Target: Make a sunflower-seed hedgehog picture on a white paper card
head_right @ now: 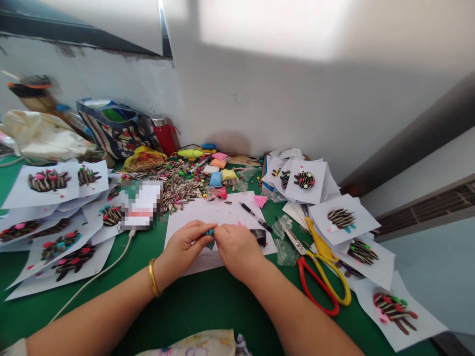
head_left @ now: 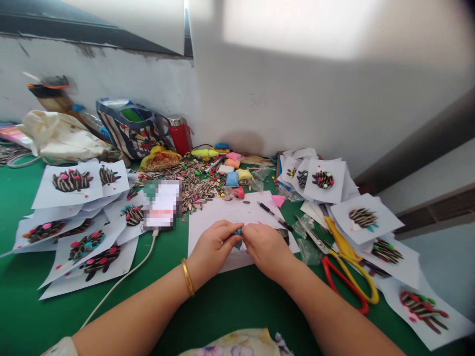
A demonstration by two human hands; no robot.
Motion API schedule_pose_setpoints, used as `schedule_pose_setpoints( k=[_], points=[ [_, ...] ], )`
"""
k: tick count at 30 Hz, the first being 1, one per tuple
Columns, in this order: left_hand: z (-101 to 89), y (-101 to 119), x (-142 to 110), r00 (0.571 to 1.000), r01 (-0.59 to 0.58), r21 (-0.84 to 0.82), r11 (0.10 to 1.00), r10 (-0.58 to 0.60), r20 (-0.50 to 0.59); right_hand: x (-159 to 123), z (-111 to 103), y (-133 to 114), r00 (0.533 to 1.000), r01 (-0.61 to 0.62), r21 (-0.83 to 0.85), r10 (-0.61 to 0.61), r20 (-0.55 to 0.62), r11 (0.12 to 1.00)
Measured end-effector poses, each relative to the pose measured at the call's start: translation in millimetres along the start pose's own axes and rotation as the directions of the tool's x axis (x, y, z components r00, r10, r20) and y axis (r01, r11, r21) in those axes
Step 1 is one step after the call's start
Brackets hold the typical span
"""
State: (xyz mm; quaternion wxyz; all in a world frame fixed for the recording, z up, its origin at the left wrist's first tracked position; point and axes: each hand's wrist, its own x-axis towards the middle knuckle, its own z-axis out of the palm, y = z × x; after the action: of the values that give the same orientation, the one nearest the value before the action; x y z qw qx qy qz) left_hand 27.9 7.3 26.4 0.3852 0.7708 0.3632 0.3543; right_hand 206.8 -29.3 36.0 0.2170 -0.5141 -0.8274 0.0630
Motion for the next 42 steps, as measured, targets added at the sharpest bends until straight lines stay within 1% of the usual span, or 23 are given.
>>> schedule_pose_setpoints(
  k=[3, 6, 9, 13, 17, 19, 22, 25, 28, 30, 33, 36, 38, 42],
  points=[
    [-2.0, 4, 1, 0.999, 0.027, -0.029, 0.999, -0.028, -0.036, 0, -2, 2, 0.998, -0.052, 0.099, 0.054, -0.023, 0.994],
    [-3.8, 7, 4, 0.986, 0.116, -0.147, 0.982, -0.132, -0.099, 0, -4, 4, 0.989, -0.118, 0.213, 0.135, -0.066, 0.970],
    [-3.7, 10, 5, 0.966, 0.212, -0.286, 0.934, -0.244, -0.081, 0, -4, 6, 0.984, -0.139, 0.257, 0.162, -0.071, 0.956],
    [-2.4, 11, 5, 0.948, 0.276, -0.370, 0.887, -0.314, -0.047, -1, -2, 9, 0.979, -0.141, 0.308, 0.178, -0.096, 0.941],
    [-2.6, 11, 6, 0.945, 0.282, -0.373, 0.884, -0.322, -0.050, -2, 0, 9, 0.957, -0.118, 0.417, 0.215, -0.195, 0.901],
    [-2.6, 12, 6, 0.945, 0.281, -0.377, 0.882, -0.323, -0.053, -2, 1, 7, 0.957, -0.066, 0.446, 0.183, -0.223, 0.892],
    [-1.8, 12, 6, 0.946, 0.278, -0.383, 0.881, -0.320, -0.048, 0, 2, 5, 0.967, 0.013, 0.453, 0.104, -0.232, 0.892],
    [-0.7, 10, 5, 0.948, 0.279, -0.372, 0.885, -0.317, -0.042, 2, 4, 3, 0.973, 0.041, 0.486, 0.077, -0.219, 0.873],
    [-0.3, 9, 5, 0.948, 0.279, -0.338, 0.899, -0.314, -0.055, 3, 4, 3, 0.982, 0.041, 0.529, 0.063, -0.177, 0.847],
    [-0.6, 9, 4, 0.951, 0.261, -0.328, 0.908, -0.300, -0.072, 2, 3, 2, 0.981, 0.035, 0.538, 0.073, -0.178, 0.842],
    [-1.5, 9, 4, 0.957, 0.231, -0.331, 0.915, -0.275, -0.090, 1, 2, 2, 0.958, -0.021, 0.526, 0.168, -0.234, 0.850],
    [-2.2, 9, 4, 0.957, 0.236, -0.326, 0.916, -0.277, -0.087, -1, 1, 3, 0.930, -0.084, 0.525, 0.256, -0.264, 0.847],
    [-2.5, 9, 4, 0.954, 0.242, -0.334, 0.911, -0.286, -0.091, -1, -1, 3, 0.933, -0.076, 0.523, 0.245, -0.262, 0.849],
    [-2.0, 9, 4, 0.944, 0.258, -0.405, 0.877, -0.317, -0.086, 0, -3, 4, 0.945, -0.032, 0.511, 0.193, -0.265, 0.859]
  ],
)
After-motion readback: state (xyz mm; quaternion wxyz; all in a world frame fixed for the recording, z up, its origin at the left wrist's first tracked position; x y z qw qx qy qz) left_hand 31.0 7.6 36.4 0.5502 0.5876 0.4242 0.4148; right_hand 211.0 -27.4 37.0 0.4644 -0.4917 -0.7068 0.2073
